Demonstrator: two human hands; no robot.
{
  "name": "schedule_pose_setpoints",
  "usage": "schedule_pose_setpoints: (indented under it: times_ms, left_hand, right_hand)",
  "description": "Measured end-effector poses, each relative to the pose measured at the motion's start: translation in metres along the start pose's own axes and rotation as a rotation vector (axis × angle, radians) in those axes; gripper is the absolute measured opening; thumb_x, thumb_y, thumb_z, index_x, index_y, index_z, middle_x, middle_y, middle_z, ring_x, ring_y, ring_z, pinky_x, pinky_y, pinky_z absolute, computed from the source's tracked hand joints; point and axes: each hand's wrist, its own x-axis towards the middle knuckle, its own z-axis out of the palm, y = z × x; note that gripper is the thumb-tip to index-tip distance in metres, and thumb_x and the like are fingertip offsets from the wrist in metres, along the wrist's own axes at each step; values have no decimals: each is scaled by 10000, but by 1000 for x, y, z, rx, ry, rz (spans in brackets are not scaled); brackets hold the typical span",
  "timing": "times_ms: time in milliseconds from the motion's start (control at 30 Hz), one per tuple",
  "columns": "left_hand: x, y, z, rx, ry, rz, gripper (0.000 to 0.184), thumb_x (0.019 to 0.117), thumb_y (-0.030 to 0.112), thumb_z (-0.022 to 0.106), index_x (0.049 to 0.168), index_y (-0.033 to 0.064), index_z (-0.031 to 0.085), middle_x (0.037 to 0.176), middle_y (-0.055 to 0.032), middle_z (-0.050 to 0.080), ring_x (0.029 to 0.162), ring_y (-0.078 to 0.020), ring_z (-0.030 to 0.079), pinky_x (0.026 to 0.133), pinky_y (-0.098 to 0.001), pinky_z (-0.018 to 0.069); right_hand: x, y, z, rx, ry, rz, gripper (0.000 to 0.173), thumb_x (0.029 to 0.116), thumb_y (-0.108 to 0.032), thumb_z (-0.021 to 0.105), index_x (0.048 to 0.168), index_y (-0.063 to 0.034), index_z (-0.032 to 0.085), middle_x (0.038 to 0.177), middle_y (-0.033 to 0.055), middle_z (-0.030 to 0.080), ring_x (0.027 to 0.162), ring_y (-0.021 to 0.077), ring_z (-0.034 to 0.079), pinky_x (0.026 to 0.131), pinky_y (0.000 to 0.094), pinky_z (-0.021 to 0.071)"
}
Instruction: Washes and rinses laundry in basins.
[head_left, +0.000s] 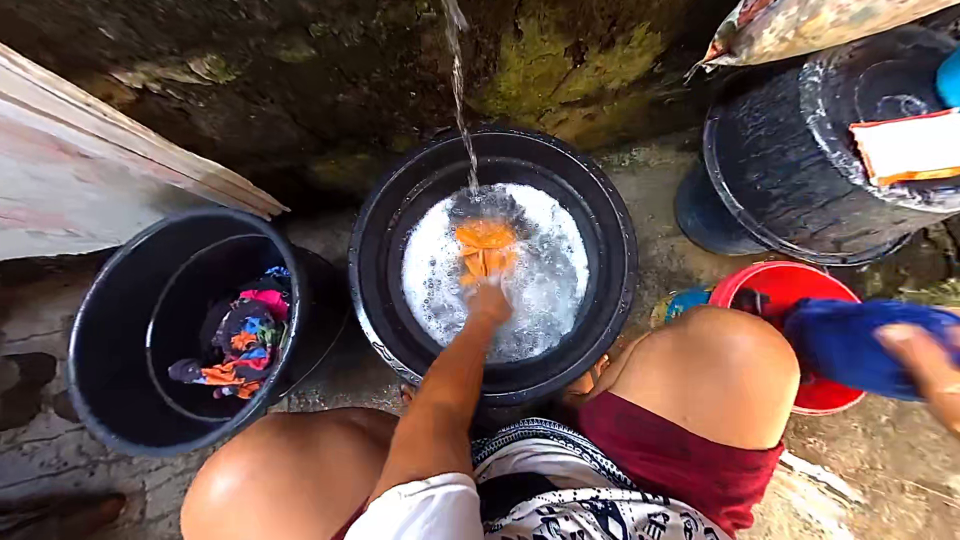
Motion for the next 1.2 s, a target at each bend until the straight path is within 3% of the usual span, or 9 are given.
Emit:
schedule_pose_setpoints:
  times_ms: [100,200,300,467,600,767,933,1100,1200]
  left_hand:
    - [-25,11,19,96,-296,13,509,990,253,606,1405,-35,548,1458,-301,514,1379,-503,458,1065,-735,375]
    - [-33,16,-2,30,-418,198,474,996,314,645,1293,-54,619,1315,-291,616,1261,-461,573,1040,-693,423]
    - [-69,25,-73,-357,-220,314,326,1024,181,607,1192,-97,636,1109,-285,662,1059,-385,648,978,-573,491]
    - [-180,41,-186,-965,230,704,86,929,81,630,861,72,578,760,11,600,700,-82,601,674,-299,545]
    - [-202,5,-182,-1525,432,1003,94,993,276,572,956,239,650,854,77,686,806,-60,672,744,-279,589]
    - [-147,-25,-93,-1728,347,213,782,980,786,204,1514,255,416,1348,-93,599,1152,-299,618,871,-550,550]
    - [-153,10,-91,-2351,71,429,943,845,928,178,1290,211,599,1191,-91,696,1107,-280,673,886,-523,582]
    - [-156,6,-120,-1874,515,531,362,1095,352,385,1368,153,515,1134,-47,686,971,-168,696,820,-386,611]
    - [-165,34,-120,-1055,861,673,524,925,244,727,1356,-8,571,1329,-138,626,1203,-190,618,1035,-390,525]
  right_hand:
    - [20,12,23,-302,-121,-262,807,877,-656,612,1407,-47,592,1523,406,356,1393,619,345,1085,775,290]
    - [14,-69,38,-226,-48,-477,688,937,-563,595,1363,-24,624,1486,322,471,1301,515,517,1006,680,443]
    - [6,-160,70,-65,-312,-566,570,896,-250,795,1372,-4,604,1494,266,475,1199,398,619,933,548,562]
    - [10,-220,187,22,-829,-388,1099,754,-239,933,1626,-184,266,1442,341,435,927,448,664,724,586,589]
    - [-4,-245,214,475,-828,-531,469,874,-66,764,1317,-41,613,1144,172,696,981,236,696,874,445,596]
    - [-46,-300,197,643,-469,-784,325,785,-33,821,1068,31,675,958,159,712,898,234,699,838,464,588]
    - [-40,-292,222,433,-468,-817,439,773,-184,847,1168,-29,735,1258,204,664,1220,391,578,1020,620,451]
    - [-29,-239,214,889,-1184,-216,784,965,-342,658,1603,-209,222,1475,187,494,1211,401,607,819,574,598]
    - [-44,-249,222,1393,-1146,44,797,907,-759,517,1476,-208,430,1334,147,619,1139,345,657,850,547,600]
